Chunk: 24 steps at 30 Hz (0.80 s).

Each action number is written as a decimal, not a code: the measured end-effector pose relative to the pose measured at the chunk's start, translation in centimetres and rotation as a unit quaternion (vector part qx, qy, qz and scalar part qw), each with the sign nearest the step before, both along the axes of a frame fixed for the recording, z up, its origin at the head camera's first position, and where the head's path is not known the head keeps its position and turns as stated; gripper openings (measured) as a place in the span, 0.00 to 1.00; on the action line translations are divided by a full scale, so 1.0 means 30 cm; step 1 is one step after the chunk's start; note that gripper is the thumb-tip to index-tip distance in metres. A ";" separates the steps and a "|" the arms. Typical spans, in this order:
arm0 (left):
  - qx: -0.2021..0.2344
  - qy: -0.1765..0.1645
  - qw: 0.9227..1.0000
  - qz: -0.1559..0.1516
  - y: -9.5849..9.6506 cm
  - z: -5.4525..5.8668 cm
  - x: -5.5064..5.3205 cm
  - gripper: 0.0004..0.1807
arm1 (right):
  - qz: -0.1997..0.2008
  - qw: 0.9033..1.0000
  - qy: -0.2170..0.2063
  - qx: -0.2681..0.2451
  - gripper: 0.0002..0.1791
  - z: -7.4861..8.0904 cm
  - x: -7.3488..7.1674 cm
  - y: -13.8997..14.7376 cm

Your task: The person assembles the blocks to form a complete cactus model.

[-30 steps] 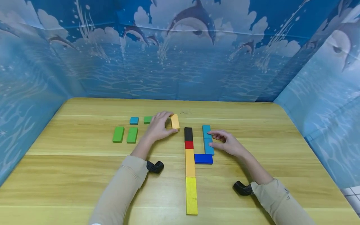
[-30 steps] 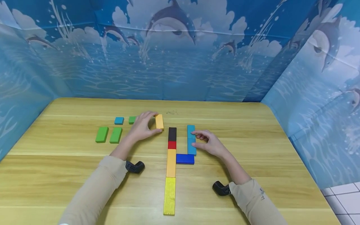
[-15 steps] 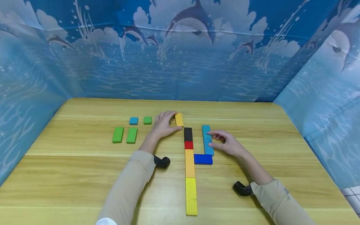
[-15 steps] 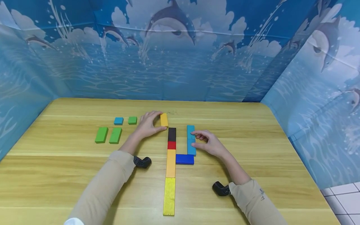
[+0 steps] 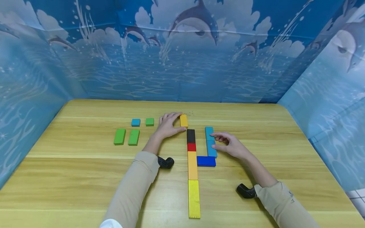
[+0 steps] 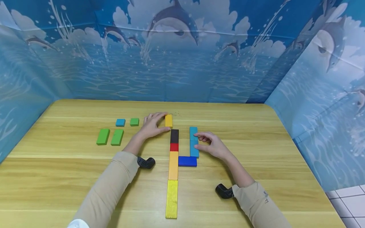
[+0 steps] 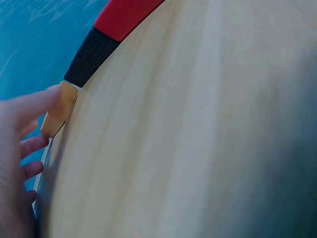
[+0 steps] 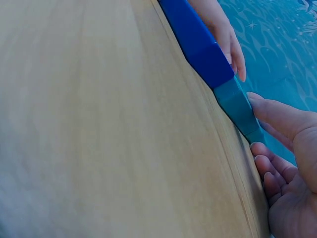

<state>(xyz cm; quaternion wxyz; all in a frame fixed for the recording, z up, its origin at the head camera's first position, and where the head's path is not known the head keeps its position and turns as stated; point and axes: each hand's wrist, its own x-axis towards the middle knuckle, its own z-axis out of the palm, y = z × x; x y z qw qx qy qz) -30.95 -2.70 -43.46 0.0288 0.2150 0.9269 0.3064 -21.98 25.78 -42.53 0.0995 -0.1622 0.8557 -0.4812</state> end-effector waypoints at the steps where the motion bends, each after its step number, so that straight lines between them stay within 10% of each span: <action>1: 0.009 -0.004 1.000 0.001 -0.001 0.000 0.000 0.37 | 0.001 1.000 0.001 0.000 0.25 0.000 0.000 -0.001; 24: 0.049 -0.005 0.999 -0.009 0.042 -0.002 -0.022 0.26 | 0.002 1.000 0.009 -0.006 0.24 -0.014 -0.003 0.004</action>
